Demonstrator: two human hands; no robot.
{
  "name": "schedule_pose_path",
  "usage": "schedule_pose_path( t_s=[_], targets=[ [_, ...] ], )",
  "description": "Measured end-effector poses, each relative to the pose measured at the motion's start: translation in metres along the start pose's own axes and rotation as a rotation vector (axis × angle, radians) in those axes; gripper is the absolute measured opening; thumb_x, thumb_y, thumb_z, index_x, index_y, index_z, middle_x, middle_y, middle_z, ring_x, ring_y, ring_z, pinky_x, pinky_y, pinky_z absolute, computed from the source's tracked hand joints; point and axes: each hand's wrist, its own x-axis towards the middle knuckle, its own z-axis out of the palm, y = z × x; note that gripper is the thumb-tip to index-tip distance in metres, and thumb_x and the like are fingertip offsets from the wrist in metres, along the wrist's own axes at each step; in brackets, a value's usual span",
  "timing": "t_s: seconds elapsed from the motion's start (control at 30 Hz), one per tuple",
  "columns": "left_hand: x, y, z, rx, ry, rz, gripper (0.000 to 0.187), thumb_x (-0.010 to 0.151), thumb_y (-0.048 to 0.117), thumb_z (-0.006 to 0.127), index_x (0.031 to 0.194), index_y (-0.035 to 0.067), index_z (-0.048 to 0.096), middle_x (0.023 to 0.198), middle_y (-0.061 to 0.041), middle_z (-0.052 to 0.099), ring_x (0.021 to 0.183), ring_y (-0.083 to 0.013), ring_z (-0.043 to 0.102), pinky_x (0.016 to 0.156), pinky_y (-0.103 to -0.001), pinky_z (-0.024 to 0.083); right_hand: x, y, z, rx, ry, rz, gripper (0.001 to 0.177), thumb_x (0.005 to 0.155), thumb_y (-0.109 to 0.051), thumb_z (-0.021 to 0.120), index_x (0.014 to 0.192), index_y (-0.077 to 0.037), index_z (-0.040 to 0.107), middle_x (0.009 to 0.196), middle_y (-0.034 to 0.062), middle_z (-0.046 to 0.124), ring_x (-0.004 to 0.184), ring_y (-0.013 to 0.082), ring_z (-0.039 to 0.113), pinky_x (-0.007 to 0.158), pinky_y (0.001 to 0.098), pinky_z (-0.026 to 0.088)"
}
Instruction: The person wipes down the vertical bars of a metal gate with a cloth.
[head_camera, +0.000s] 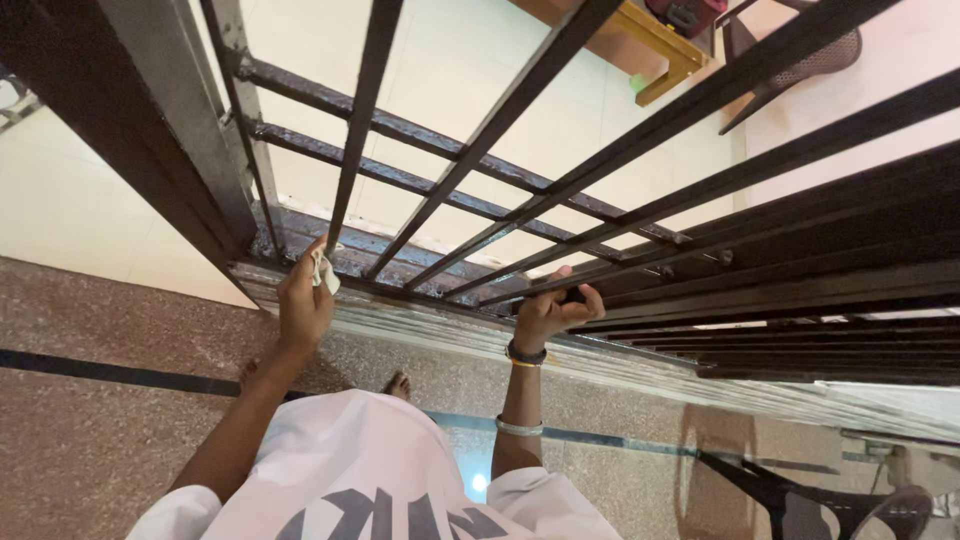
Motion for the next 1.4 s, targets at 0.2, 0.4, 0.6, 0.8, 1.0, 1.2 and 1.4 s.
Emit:
schedule_pose_path(
  t_s=[0.2, 0.4, 0.6, 0.8, 1.0, 1.2, 1.4],
  targets=[
    [0.068, 0.052, 0.008, -0.156, 0.131, -0.008, 0.043, 0.098, -0.011, 0.05, 0.14, -0.001, 0.055, 0.122, -0.021, 0.074, 0.051, -0.01, 0.05, 0.041, -0.024, 0.039, 0.002, 0.002, 0.001, 0.101, -0.039, 0.027, 0.032, 0.106, -0.003, 0.064, 0.115, -0.017, 0.037, 0.097, 0.0017, 0.039, 0.061, 0.0031, 0.036, 0.048, 0.0176, 0.03],
    [0.115, 0.074, -0.005, -0.761, -0.073, -0.007, 0.038, 0.123, 0.036, 0.04, 0.119, 0.003, 0.058, 0.098, -0.011, 0.07, 0.08, -0.0186, 0.065, 0.078, -0.038, 0.059, 0.0, 0.004, -0.001, 0.048, -0.036, -0.011, 0.034, 0.105, 0.0, 0.063, 0.116, -0.017, 0.036, 0.092, 0.0006, 0.04, 0.062, 0.004, 0.036, 0.049, 0.0185, 0.03],
    [0.059, -0.019, 0.009, -0.783, -0.256, -0.567, 0.056, 0.108, 0.059, 0.031, 0.107, 0.009, 0.058, 0.069, -0.003, 0.057, 0.049, -0.0091, 0.047, 0.042, -0.026, 0.039, -0.003, 0.01, 0.001, 0.121, -0.023, 0.026, 0.033, 0.105, 0.0, 0.062, 0.115, -0.016, 0.036, 0.09, 0.0004, 0.042, 0.062, 0.0019, 0.035, 0.049, 0.0174, 0.029],
    [0.067, -0.007, 0.006, -0.769, -0.269, -0.552, 0.057, 0.11, 0.058, 0.034, 0.105, 0.007, 0.06, 0.08, -0.006, 0.066, 0.059, -0.013, 0.059, 0.051, -0.029, 0.049, -0.002, 0.004, 0.003, -0.005, 0.052, 0.01, 0.031, 0.103, 0.002, 0.062, 0.111, -0.016, 0.038, 0.107, 0.0028, 0.034, 0.068, 0.0049, 0.037, 0.053, 0.0198, 0.033],
    [0.139, 0.072, -0.013, -0.245, -0.078, -0.041, 0.057, 0.116, 0.051, 0.032, 0.123, 0.003, 0.062, 0.105, -0.009, 0.068, 0.099, -0.0116, 0.063, 0.087, -0.025, 0.049, -0.002, 0.005, 0.005, 0.068, 0.009, 0.001, 0.033, 0.102, 0.003, 0.062, 0.113, -0.017, 0.038, 0.093, 0.002, 0.044, 0.062, 0.0046, 0.034, 0.049, 0.0185, 0.029],
    [0.138, 0.098, -0.012, -0.26, 0.017, -0.275, 0.046, 0.115, 0.036, 0.035, 0.145, 0.008, 0.055, 0.122, -0.013, 0.063, 0.081, -0.0101, 0.051, 0.067, -0.021, 0.044, 0.002, 0.009, 0.005, 0.07, -0.045, -0.03, 0.032, 0.104, 0.002, 0.06, 0.116, -0.018, 0.038, 0.084, 0.0, 0.044, 0.061, 0.0041, 0.03, 0.05, 0.018, 0.026],
    [0.119, 0.077, -0.018, -0.492, -0.104, -0.752, 0.043, 0.112, 0.031, 0.043, 0.149, 0.01, 0.049, 0.125, -0.008, 0.07, 0.112, -0.0073, 0.064, 0.097, -0.021, 0.048, 0.002, -0.004, 0.0, 0.078, -0.065, -0.02, 0.034, 0.104, 0.002, 0.062, 0.116, -0.018, 0.037, 0.087, -0.0009, 0.039, 0.063, 0.0037, 0.033, 0.051, 0.0196, 0.028]
  ],
)
